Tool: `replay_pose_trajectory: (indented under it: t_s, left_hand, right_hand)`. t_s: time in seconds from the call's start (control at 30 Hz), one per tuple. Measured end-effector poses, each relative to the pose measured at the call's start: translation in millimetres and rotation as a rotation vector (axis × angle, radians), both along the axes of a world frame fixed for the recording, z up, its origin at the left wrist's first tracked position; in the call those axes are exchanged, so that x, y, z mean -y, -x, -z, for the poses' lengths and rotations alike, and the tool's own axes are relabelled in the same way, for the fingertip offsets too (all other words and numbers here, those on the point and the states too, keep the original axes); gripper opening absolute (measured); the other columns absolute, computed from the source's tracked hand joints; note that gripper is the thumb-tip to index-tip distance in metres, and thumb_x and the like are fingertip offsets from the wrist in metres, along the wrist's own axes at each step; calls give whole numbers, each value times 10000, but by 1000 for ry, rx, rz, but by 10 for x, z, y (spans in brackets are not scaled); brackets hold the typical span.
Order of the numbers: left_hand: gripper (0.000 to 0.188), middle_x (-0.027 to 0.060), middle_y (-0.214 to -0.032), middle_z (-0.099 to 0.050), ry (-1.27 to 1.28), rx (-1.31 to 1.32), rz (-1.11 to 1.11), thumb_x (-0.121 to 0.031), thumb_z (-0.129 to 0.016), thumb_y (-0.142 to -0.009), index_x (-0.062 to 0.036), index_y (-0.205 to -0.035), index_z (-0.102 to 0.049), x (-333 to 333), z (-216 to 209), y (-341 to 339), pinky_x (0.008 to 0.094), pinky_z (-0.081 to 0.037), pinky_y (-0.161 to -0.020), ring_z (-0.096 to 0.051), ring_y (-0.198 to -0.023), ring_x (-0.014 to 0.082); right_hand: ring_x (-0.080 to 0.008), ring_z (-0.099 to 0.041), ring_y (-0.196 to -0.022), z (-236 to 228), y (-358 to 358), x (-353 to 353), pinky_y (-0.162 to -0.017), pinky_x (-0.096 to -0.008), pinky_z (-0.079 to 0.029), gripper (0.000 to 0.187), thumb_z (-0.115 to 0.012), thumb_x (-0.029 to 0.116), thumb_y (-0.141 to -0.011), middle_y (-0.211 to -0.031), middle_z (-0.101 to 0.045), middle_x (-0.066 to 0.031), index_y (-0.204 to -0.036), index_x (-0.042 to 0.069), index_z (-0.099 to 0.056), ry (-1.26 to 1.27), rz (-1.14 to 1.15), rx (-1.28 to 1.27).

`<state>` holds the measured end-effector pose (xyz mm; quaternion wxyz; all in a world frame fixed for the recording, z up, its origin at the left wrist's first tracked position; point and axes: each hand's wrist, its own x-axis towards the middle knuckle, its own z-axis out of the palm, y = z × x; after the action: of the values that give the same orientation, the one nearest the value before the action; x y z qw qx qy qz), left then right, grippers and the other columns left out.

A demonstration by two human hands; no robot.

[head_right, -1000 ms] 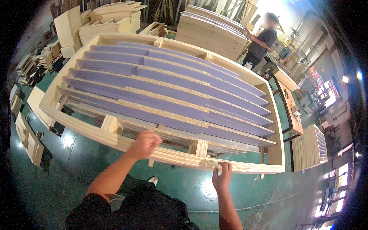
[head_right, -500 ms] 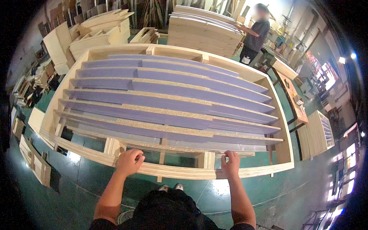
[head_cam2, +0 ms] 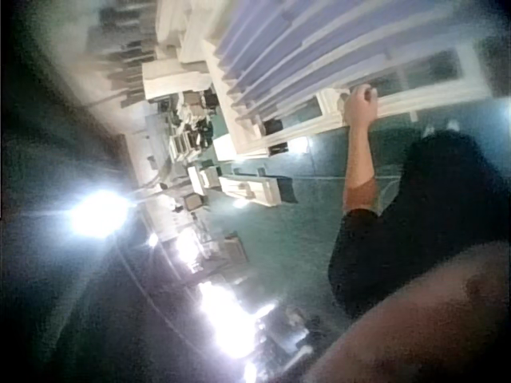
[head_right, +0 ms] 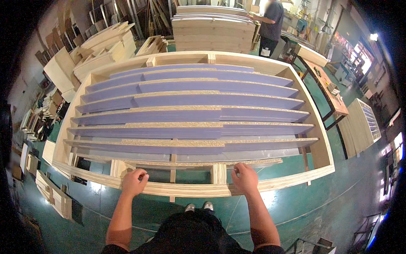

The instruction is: The person uses a pneumatic nail gun to attach wooden slats to a large rectangular frame. They position the slats and drive nails into the joints, occasionally walking around the structure to access different sides. A coworker assists by holding the frame steady during the process.

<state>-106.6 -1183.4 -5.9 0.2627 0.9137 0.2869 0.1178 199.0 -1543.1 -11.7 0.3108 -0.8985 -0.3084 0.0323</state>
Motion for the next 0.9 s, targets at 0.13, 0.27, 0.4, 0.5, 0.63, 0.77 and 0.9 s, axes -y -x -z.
replay_pose_trajectory:
  t_s: [0.13, 0.27, 0.4, 0.5, 0.63, 0.77, 0.9]
  left_hand:
    - [222, 76, -905, -736, -32, -10, -32, -304, -709, -921, -93, -989, -722, 17, 7, 10, 434, -562, -742, -716, -811, 273]
    - [225, 94, -917, -738, -17, 38, -49, -289, -715, -918, -76, -991, -713, 51, 25, 7, 416, -566, -756, -723, -834, 272]
    - [229, 101, -934, -739, -4, 57, -58, -280, -719, -919, -68, -1007, -712, 51, 15, 11, 409, -568, -764, -725, -850, 275]
    - [248, 84, -898, -746, -5, 77, -79, -316, -712, -917, -86, -1008, -733, 53, 22, -2, 431, -566, -742, -727, -825, 280]
    - [258, 78, -905, -739, 1, 98, -73, -328, -706, -920, -87, -1007, -732, 25, 62, 38, 428, -560, -753, -716, -831, 286]
    - [253, 73, -918, -732, 6, 105, -66, -334, -701, -924, -97, -1009, -732, 23, 51, 53, 431, -553, -766, -706, -839, 290]
    - [260, 99, -945, -748, -11, 115, -61, -308, -718, -921, -71, -1026, -720, 8, 36, 82, 413, -570, -758, -731, -856, 277]
  right_hand:
    - [-352, -695, -867, -67, 19, -20, -746, -463, -545, 190, -701, 243, -893, -929, -716, -112, -991, 81, -678, 27, -14, -13]
    - [-349, -706, -881, -85, 10, -10, -767, -456, -555, 202, -697, 248, -897, -952, -727, -115, -1011, 82, -684, 89, 3, -55]
    - [-346, -713, -897, -105, 12, -19, -785, -451, -557, 216, -694, 259, -901, -970, -736, -118, -1029, 86, -690, 122, 18, -68]
    - [-350, -713, -904, -96, 6, -20, -793, -455, -556, 227, -693, 271, -904, -974, -739, -120, -1036, 87, -691, 131, 24, -62]
    - [-361, -710, -912, -69, 3, -28, -803, -462, -553, 237, -686, 284, -908, -988, -740, -128, -1039, 86, -688, 144, 32, -79]
    - [-357, -708, -888, -10, -5, -29, -782, -447, -553, 229, -692, 276, -905, -958, -736, -136, -1028, 83, -690, 131, 42, -56]
    - [-330, -710, -818, 78, -28, -20, -727, -404, -553, 208, -714, 248, -896, -885, -730, -133, -1010, 75, -695, 134, 45, -7]
